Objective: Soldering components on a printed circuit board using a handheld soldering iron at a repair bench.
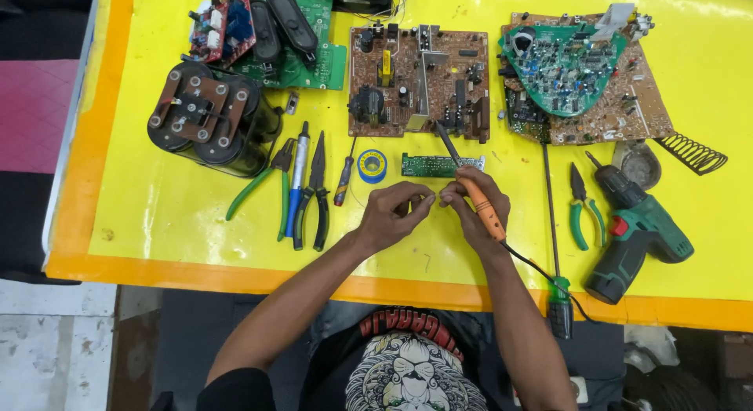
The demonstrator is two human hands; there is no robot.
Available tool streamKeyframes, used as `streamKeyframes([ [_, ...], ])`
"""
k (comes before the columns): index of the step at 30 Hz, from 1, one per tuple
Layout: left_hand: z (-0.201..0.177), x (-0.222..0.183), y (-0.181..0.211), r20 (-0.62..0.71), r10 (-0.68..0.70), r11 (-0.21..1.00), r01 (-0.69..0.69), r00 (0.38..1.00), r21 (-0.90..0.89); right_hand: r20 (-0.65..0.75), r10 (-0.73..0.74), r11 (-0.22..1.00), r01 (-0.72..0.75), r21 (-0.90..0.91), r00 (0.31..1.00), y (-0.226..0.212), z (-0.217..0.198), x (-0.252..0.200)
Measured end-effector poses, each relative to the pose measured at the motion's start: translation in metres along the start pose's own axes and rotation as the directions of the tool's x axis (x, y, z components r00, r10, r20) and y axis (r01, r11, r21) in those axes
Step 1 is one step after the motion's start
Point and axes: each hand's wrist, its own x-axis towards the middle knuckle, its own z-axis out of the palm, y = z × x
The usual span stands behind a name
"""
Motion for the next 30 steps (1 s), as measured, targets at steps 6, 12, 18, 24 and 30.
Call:
streamKeyframes([
  [6, 0.002, 0.002, 0.001, 0.01, 0.028, 0.999, -0.028, 1.0, 0.043, 0.023, 0.028, 1.0, -0.028, -0.001, 0.999, -0.004, -0.003, 0.003],
  [12, 0.005, 0.001, -0.002, -0.004, 0.011, 1.0, -0.011, 1.0, 0.015, 0.037, 0.023, 1.0, -0.023, -0.003, 0.999, 0.003, -0.005, 0.001],
  [18, 0.001, 0.001, -0.006, -0.043, 0.009, 0.998, -0.007, 0.999, 0.057, -0.059, 0.04, 0.999, -0.041, -0.011, 0.997, 0.004, -0.019, -0.002],
  [24, -0.005, 0.005, -0.012, -0.107, 0.171, 0.913, -0.116, 0.979, 0.392, -0.148, -0.1, 0.982, 0.074, -0.174, 0.984, 0.008, -0.038, -0.009],
  [30, -0.004, 0.019, -0.004, -0.012, 0.269, 0.754, -0.203, 0.963, 0.625, -0.173, -0.153, 0.954, 0.1, -0.284, 0.973, 0.009, -0.048, -0.005],
])
